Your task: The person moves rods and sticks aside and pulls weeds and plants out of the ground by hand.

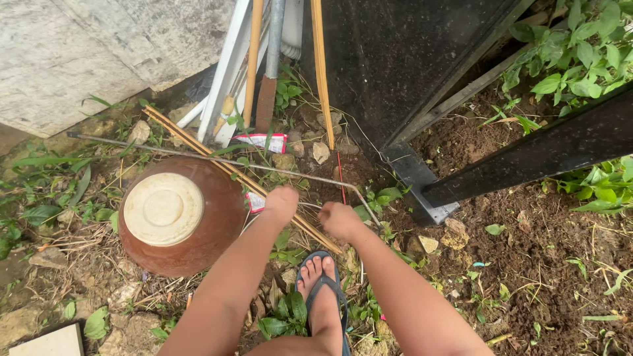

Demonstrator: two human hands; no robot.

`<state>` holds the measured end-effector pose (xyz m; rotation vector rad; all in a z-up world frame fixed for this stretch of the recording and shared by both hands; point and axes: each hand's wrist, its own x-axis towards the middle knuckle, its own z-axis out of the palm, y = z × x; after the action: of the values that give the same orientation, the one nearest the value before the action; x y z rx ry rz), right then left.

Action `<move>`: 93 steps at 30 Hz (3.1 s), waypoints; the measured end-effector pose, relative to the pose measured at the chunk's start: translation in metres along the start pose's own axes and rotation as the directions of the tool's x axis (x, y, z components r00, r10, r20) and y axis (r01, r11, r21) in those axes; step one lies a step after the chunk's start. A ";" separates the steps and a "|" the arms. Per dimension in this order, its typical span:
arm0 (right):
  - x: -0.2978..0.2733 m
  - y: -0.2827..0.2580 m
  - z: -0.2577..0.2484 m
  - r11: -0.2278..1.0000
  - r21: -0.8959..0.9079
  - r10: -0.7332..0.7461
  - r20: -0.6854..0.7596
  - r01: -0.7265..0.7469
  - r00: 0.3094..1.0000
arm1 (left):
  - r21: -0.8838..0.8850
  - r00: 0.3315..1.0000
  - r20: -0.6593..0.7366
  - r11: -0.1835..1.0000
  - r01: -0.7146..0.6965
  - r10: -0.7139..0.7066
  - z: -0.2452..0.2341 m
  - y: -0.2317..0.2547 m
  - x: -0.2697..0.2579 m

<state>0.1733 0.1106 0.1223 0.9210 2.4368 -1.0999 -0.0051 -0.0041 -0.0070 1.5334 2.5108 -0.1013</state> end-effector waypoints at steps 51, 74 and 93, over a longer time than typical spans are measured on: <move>-0.075 0.145 -0.003 0.914 0.285 0.292 0.032 -0.289 0.956 | -0.421 0.919 -0.189 0.817 -0.393 0.345 -0.140 0.119 0.006; -0.054 0.100 -0.088 0.959 0.264 0.218 -0.472 -0.099 0.854 | -0.400 0.994 0.054 0.914 -0.061 0.091 -0.111 0.135 0.023; 0.048 0.103 -0.020 0.844 -0.217 0.496 -0.030 -0.490 0.868 | -0.550 0.994 0.104 0.835 0.034 0.027 -0.161 0.134 -0.010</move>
<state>0.2057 0.1980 0.0536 1.3438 2.0611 -0.6383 0.0972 0.0745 0.1588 1.2380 2.1808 0.4891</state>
